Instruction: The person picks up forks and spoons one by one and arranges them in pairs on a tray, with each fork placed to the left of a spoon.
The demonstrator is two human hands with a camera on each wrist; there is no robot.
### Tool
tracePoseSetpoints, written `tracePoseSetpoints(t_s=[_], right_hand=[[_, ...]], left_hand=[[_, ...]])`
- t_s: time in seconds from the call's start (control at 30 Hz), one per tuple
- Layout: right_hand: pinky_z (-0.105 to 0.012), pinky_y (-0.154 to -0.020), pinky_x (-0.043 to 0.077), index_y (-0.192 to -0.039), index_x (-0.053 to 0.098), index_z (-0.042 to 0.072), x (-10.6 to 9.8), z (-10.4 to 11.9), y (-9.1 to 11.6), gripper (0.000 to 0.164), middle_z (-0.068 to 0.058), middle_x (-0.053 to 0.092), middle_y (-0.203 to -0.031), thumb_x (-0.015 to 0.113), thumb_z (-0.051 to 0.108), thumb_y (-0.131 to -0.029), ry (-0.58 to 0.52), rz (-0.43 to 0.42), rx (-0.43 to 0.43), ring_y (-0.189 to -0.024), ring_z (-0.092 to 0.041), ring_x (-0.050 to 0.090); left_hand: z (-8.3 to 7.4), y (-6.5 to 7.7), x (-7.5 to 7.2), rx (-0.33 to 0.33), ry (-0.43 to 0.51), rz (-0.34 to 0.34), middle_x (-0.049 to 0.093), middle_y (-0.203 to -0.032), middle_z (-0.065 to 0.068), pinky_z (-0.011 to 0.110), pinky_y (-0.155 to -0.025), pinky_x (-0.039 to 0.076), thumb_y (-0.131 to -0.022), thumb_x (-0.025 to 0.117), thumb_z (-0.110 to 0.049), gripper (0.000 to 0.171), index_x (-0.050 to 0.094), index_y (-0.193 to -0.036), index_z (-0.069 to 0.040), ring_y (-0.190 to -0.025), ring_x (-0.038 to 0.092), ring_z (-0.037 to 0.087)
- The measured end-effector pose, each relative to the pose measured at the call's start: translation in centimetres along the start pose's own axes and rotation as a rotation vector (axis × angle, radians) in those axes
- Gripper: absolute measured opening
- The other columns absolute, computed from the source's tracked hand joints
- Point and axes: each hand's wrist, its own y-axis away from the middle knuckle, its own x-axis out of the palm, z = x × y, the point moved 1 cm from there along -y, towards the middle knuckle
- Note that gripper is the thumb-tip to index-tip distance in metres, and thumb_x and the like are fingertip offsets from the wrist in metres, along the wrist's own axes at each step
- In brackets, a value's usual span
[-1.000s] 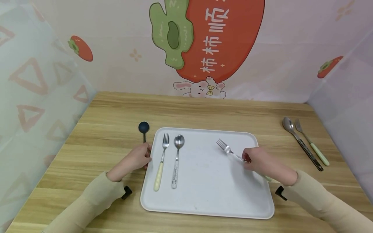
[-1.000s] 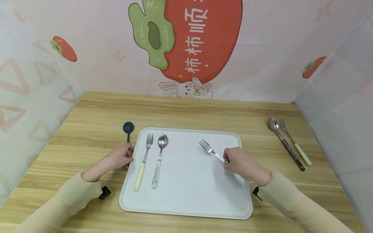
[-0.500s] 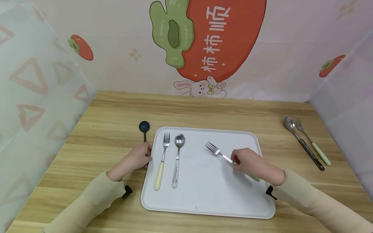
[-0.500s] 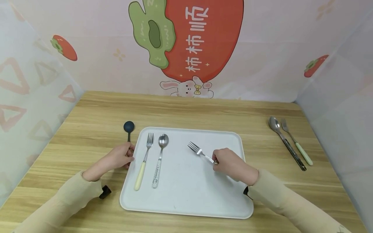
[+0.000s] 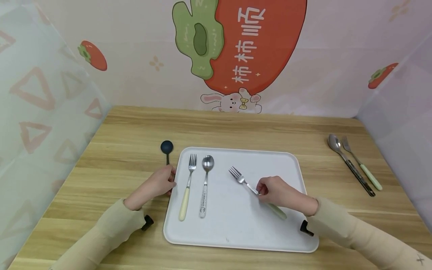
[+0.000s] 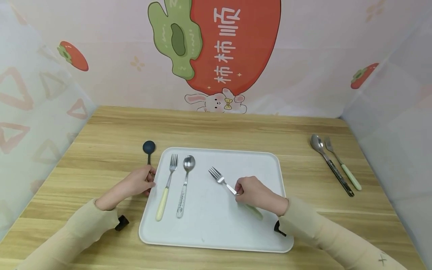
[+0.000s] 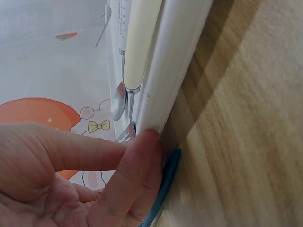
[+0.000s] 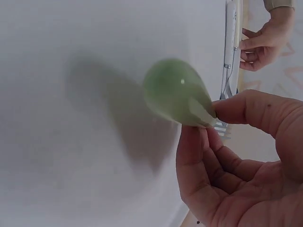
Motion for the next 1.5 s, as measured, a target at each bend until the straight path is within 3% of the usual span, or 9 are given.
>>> tracePoseSetpoints(t_s=[0.43, 0.7, 1.13, 1.5], right_hand=[[-0.02, -0.053, 0.042, -0.08, 0.06, 0.004, 1.5, 1.1, -0.8, 0.009, 0.002, 0.055, -0.066, 0.065, 0.003, -0.072, -0.135, -0.026, 0.086, -0.06, -0.008, 0.048], [-0.024, -0.051, 0.049, -0.087, 0.059, -0.001, 2.5, 1.9, -1.3, 0.014, -0.003, 0.056, -0.071, 0.065, 0.003, -0.076, -0.323, -0.007, 0.176, -0.058, -0.01, 0.052], [-0.028, -0.055, 0.053, -0.088, 0.055, -0.003, 3.8, 2.9, -2.2, 0.017, -0.008, 0.056, -0.074, 0.065, 0.004, -0.075, -0.556, 0.02, 0.238, -0.059, -0.014, 0.058], [-0.028, -0.057, 0.053, -0.085, 0.053, 0.0, 4.1, 3.9, -3.3, 0.015, -0.008, 0.058, -0.073, 0.064, 0.002, -0.076, -0.637, 0.012, 0.404, -0.057, -0.013, 0.059]], left_hand=[[-0.1, 0.0, 0.1, 0.0, 0.029, 0.0, 0.053, -0.073, 0.01, 0.025, -0.049, 0.049, -0.082, 0.055, 0.005, 0.028, 0.045, -0.108, 0.008, -0.051, 0.054, 0.015], [-0.1, 0.0, 0.2, 0.001, 0.033, 0.0, 0.054, -0.074, 0.011, 0.025, -0.049, 0.049, -0.083, 0.055, 0.005, 0.028, 0.044, -0.108, 0.008, -0.051, 0.054, 0.015], [0.1, 0.0, 0.1, -0.018, 0.022, -0.003, 0.054, -0.073, 0.01, 0.025, -0.049, 0.048, -0.082, 0.055, 0.005, 0.027, 0.045, -0.107, 0.008, -0.05, 0.054, 0.014], [0.1, -0.1, 0.1, -0.002, 0.013, -0.004, 0.054, -0.072, 0.01, 0.025, -0.049, 0.048, -0.082, 0.055, 0.004, 0.027, 0.045, -0.107, 0.008, -0.05, 0.054, 0.014]])
